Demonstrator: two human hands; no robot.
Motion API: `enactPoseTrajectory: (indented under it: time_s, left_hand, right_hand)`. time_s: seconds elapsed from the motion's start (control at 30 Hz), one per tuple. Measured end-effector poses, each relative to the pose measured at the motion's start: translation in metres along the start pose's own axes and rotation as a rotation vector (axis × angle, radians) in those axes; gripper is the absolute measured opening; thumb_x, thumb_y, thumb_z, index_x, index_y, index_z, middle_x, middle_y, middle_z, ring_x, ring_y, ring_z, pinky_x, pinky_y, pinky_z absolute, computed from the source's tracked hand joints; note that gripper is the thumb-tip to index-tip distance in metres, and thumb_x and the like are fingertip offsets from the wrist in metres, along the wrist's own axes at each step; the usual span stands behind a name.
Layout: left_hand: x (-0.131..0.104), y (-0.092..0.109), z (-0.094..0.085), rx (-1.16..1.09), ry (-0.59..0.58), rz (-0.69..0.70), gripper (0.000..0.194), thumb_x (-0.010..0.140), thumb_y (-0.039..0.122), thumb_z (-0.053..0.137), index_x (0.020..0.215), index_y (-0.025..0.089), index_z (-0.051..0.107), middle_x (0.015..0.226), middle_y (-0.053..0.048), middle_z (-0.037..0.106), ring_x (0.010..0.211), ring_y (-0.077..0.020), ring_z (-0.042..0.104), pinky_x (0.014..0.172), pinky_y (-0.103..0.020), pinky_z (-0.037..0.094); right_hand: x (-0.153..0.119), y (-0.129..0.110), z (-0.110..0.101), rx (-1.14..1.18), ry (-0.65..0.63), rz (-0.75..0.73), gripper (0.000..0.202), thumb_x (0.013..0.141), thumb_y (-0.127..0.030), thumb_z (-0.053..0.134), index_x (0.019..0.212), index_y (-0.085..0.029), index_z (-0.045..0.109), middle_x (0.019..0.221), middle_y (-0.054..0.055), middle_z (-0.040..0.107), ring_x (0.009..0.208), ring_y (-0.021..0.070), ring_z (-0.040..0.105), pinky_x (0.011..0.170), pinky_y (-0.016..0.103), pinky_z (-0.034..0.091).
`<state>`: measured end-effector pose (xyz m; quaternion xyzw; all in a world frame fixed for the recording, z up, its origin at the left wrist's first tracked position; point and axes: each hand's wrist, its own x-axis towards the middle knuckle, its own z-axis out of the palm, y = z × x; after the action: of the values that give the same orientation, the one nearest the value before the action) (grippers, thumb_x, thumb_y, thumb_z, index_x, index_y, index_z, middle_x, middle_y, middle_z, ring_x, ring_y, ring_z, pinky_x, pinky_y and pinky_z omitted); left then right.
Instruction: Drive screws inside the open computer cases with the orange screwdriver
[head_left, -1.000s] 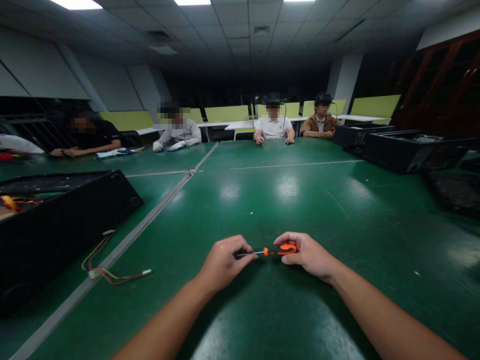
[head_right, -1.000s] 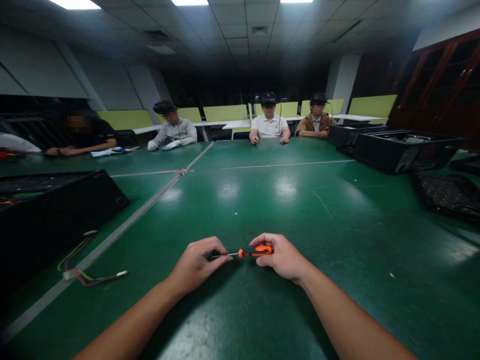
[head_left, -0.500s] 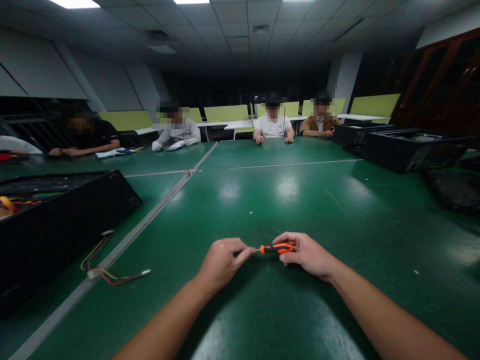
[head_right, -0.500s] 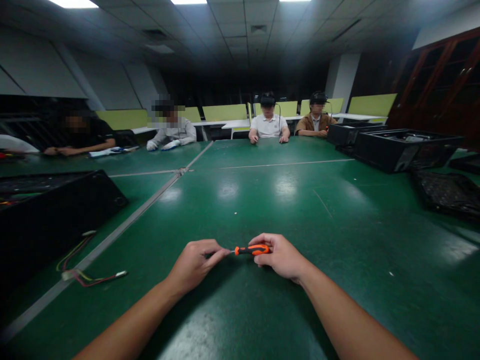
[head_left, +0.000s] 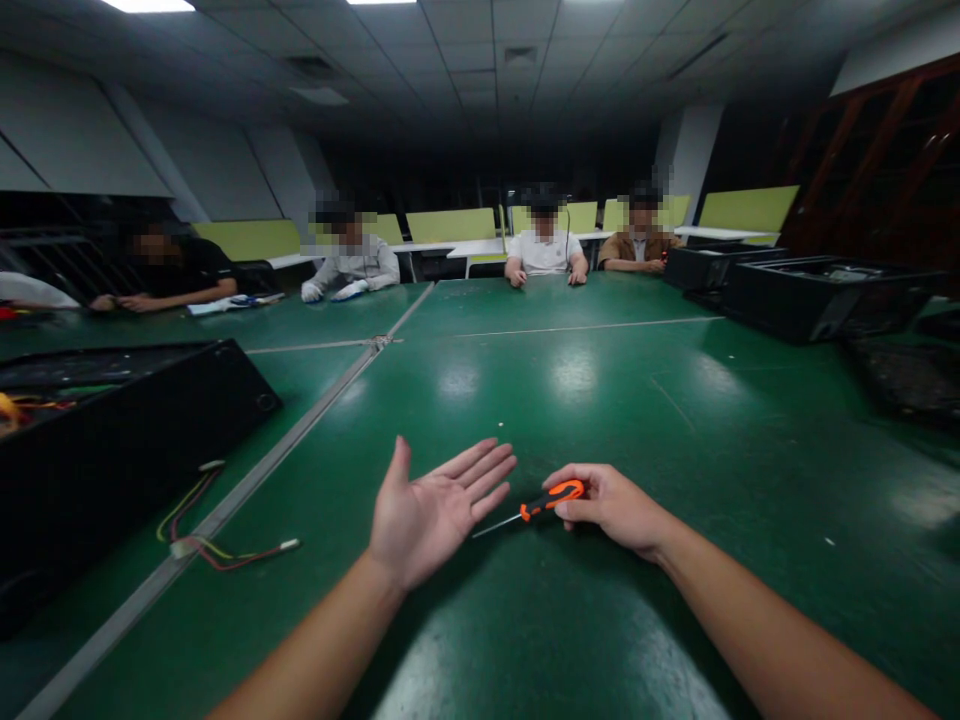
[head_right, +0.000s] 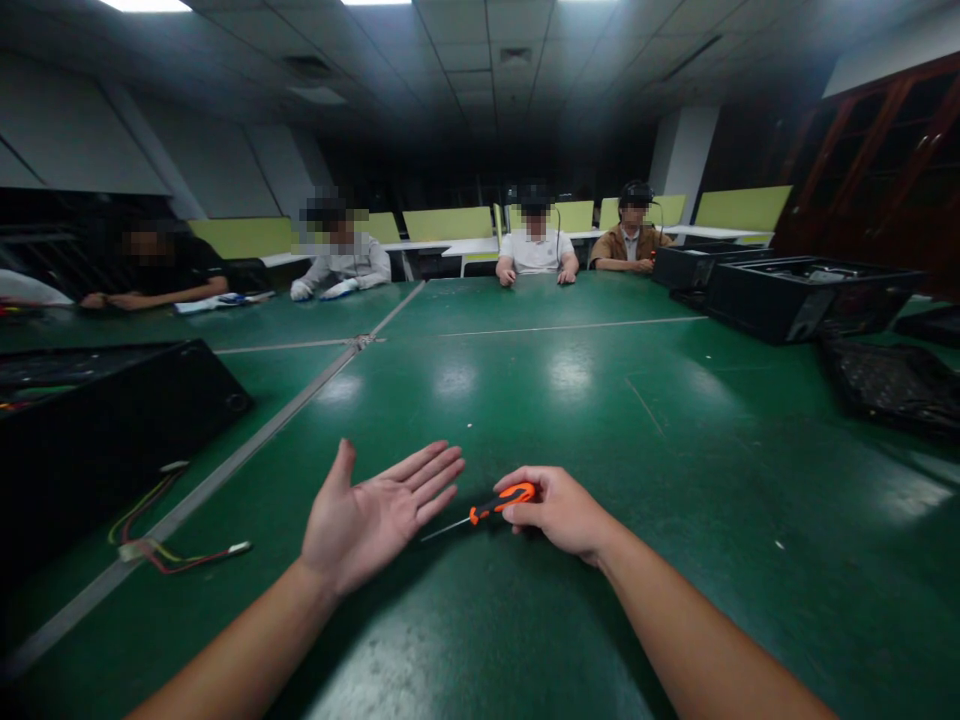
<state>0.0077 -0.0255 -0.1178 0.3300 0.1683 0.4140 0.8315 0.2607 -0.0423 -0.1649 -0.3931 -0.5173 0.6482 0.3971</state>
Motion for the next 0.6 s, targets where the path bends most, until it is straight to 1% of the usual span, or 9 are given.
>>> enactPoseTrajectory:
  time_s: [0.13, 0.33, 0.37, 0.4, 0.43, 0.47, 0.53, 0.57, 0.6]
  left_hand:
    - [-0.002, -0.001, -0.001, -0.086, 0.026, -0.011, 0.093, 0.087, 0.078, 0.028, 0.139, 0.003, 0.048, 0.149, -0.021, 0.045, 0.143, -0.0342, 0.035, 0.113, -0.044, 0.037]
    - [-0.001, -0.001, -0.003, 0.009, 0.078, 0.027, 0.088, 0.088, 0.077, 0.025, 0.133, 0.008, 0.056, 0.146, -0.018, 0.05, 0.138, -0.0331, 0.043, 0.111, -0.045, 0.04]
    - [0.0, -0.001, -0.004, 0.084, 0.098, 0.033, 0.088, 0.087, 0.078, 0.024, 0.131, 0.01, 0.058, 0.144, -0.018, 0.053, 0.136, -0.0333, 0.047, 0.109, -0.046, 0.041]
    - [0.0, -0.002, -0.004, 0.224, 0.12, 0.046, 0.087, 0.087, 0.079, 0.024, 0.129, 0.011, 0.06, 0.139, -0.019, 0.057, 0.13, -0.0336, 0.052, 0.106, -0.048, 0.044]
    - [0.001, -0.003, -0.003, 0.406, 0.142, 0.059, 0.084, 0.085, 0.079, 0.03, 0.126, 0.013, 0.063, 0.133, -0.019, 0.062, 0.124, -0.0338, 0.058, 0.101, -0.049, 0.047]
    - [0.001, -0.004, -0.003, 0.597, 0.16, 0.072, 0.078, 0.082, 0.077, 0.042, 0.122, 0.014, 0.066, 0.126, -0.018, 0.066, 0.117, -0.0337, 0.062, 0.097, -0.048, 0.049]
    - [0.001, -0.009, 0.0, 0.966, 0.179, 0.089, 0.058, 0.073, 0.062, 0.07, 0.108, 0.015, 0.073, 0.108, -0.014, 0.074, 0.101, -0.0303, 0.067, 0.09, -0.041, 0.051]
    - [0.001, -0.012, 0.001, 1.11, 0.187, 0.09, 0.046, 0.07, 0.052, 0.076, 0.099, 0.016, 0.076, 0.096, -0.011, 0.076, 0.091, -0.027, 0.068, 0.084, -0.037, 0.052]
    - [0.001, -0.015, 0.002, 1.211, 0.2, 0.088, 0.037, 0.071, 0.045, 0.078, 0.092, 0.015, 0.078, 0.085, -0.009, 0.076, 0.081, -0.0235, 0.068, 0.078, -0.033, 0.052]
  right_hand:
    - [-0.001, -0.002, 0.001, 0.009, 0.001, -0.007, 0.036, 0.069, -0.027, 0.08, 0.101, -0.015, 0.068, 0.077, -0.001, 0.063, 0.062, 0.0117, 0.057, 0.064, 0.028, 0.044]
    - [-0.001, -0.001, -0.001, 0.021, -0.001, -0.008, 0.038, 0.069, -0.03, 0.082, 0.102, -0.015, 0.068, 0.078, -0.001, 0.063, 0.062, 0.0118, 0.057, 0.063, 0.027, 0.044]
    - [0.0, 0.0, -0.001, 0.022, 0.001, -0.008, 0.039, 0.069, -0.03, 0.083, 0.102, -0.015, 0.068, 0.078, 0.0, 0.064, 0.062, 0.0118, 0.057, 0.063, 0.027, 0.043]
    - [0.0, 0.0, -0.001, 0.024, 0.007, -0.012, 0.039, 0.069, -0.031, 0.083, 0.102, -0.015, 0.069, 0.078, 0.0, 0.064, 0.062, 0.0119, 0.057, 0.062, 0.027, 0.043]
    - [0.0, -0.001, -0.001, 0.027, 0.014, -0.018, 0.039, 0.07, -0.033, 0.082, 0.103, -0.015, 0.069, 0.077, 0.0, 0.064, 0.061, 0.0118, 0.057, 0.062, 0.027, 0.042]
    - [0.0, -0.001, -0.001, 0.033, 0.025, -0.029, 0.039, 0.072, -0.034, 0.081, 0.104, -0.016, 0.069, 0.076, -0.001, 0.064, 0.061, 0.0118, 0.057, 0.062, 0.026, 0.042]
    - [0.0, -0.003, -0.001, 0.047, 0.063, -0.061, 0.039, 0.074, -0.036, 0.079, 0.106, -0.016, 0.068, 0.073, -0.001, 0.063, 0.061, 0.0118, 0.056, 0.061, 0.026, 0.04]
    - [0.0, -0.004, -0.001, 0.053, 0.085, -0.075, 0.039, 0.075, -0.037, 0.079, 0.107, -0.016, 0.068, 0.072, -0.001, 0.063, 0.06, 0.0118, 0.056, 0.061, 0.026, 0.04]
    - [0.0, -0.004, -0.002, 0.057, 0.105, -0.085, 0.04, 0.075, -0.037, 0.079, 0.107, -0.016, 0.068, 0.071, -0.001, 0.063, 0.06, 0.0118, 0.056, 0.06, 0.025, 0.039]
